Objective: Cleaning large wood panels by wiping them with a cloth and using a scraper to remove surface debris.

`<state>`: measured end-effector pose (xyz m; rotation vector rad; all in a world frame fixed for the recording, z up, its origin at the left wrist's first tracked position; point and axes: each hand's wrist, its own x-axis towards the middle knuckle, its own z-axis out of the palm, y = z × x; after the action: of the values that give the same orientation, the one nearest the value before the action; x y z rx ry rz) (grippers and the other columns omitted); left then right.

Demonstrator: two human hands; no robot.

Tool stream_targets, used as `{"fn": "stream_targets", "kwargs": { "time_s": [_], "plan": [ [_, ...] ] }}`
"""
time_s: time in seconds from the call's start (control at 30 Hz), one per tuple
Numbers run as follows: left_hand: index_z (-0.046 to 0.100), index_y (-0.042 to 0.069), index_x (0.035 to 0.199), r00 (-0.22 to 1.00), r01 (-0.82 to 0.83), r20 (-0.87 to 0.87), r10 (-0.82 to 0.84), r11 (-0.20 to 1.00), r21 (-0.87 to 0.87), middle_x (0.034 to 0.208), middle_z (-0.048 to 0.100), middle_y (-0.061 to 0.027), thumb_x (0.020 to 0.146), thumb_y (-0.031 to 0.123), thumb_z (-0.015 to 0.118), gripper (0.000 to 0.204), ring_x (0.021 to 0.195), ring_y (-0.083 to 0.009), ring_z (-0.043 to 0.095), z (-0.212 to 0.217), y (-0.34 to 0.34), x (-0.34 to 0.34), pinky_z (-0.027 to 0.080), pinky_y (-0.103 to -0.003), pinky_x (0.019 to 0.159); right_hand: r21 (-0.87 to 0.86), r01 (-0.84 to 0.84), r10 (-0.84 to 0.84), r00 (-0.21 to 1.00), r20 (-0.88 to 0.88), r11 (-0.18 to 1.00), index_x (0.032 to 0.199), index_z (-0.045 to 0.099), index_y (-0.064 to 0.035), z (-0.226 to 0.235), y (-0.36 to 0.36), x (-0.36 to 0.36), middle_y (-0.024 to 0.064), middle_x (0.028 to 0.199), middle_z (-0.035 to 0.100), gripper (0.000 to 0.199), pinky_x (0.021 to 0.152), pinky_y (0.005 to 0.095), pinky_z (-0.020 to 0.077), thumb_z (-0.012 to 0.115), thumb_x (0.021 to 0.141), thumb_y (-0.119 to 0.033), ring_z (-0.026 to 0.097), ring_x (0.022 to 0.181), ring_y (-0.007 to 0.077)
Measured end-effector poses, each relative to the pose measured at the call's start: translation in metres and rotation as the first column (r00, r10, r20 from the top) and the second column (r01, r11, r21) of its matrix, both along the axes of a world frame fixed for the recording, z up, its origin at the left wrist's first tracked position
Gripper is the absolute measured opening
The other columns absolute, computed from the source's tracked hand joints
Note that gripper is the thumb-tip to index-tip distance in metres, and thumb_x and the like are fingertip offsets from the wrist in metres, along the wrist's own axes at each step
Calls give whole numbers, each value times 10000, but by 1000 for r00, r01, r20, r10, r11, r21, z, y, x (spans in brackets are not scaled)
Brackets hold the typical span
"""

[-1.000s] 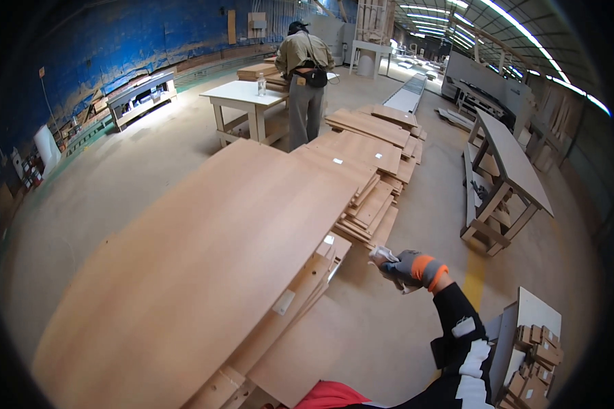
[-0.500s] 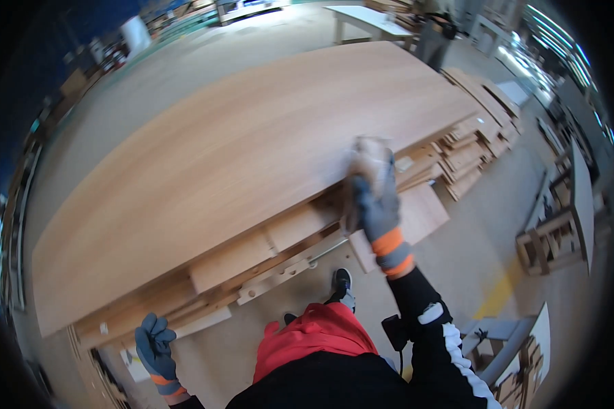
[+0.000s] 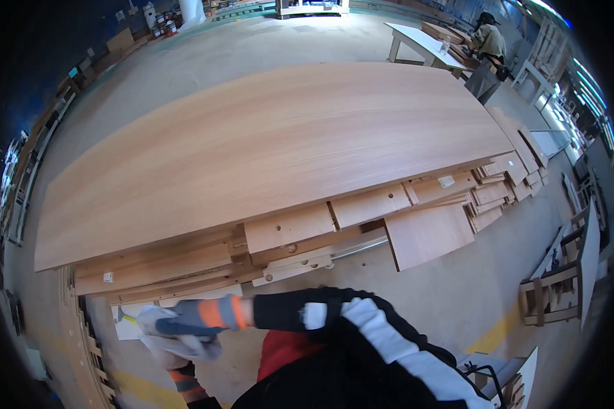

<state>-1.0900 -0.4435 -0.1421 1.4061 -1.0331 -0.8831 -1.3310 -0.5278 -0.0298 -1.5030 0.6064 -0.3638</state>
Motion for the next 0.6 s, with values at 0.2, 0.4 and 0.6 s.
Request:
{"fn": "stream_targets", "kwargs": {
  "time_s": [0.2,0.4,0.6],
  "plan": [
    [519,85,985,659,360,-686,-308,930,-73,953,509,-50,1021,215,411,173,847,-134,473,-23,18,43,415,-243,676,116,307,-308,951,-6,945,1044,674,2,10,59,-172,112,920,683,520,734,305,491,622,888,-492,608,835,157],
    [433,-5,1344,922,15,-385,37,991,131,1011,513,-40,1026,399,388,516,767,-114,433,29,-46,-17,373,-199,703,-99,823,-807,515,-288,560,1171,634,-23,56,159,-306,44,943,677,449,805,279,488,676,877,-359,590,859,96],
    [412,20,1382,662,439,-613,-431,886,-150,1115,546,-51,998,485,406,603,822,-122,436,89,-129,-62,385,-256,770,-276,850,-885,-466,2,-449,1110,643,26,40,212,-363,36,831,650,423,573,240,468,622,918,-350,573,671,93]
  ]
}}
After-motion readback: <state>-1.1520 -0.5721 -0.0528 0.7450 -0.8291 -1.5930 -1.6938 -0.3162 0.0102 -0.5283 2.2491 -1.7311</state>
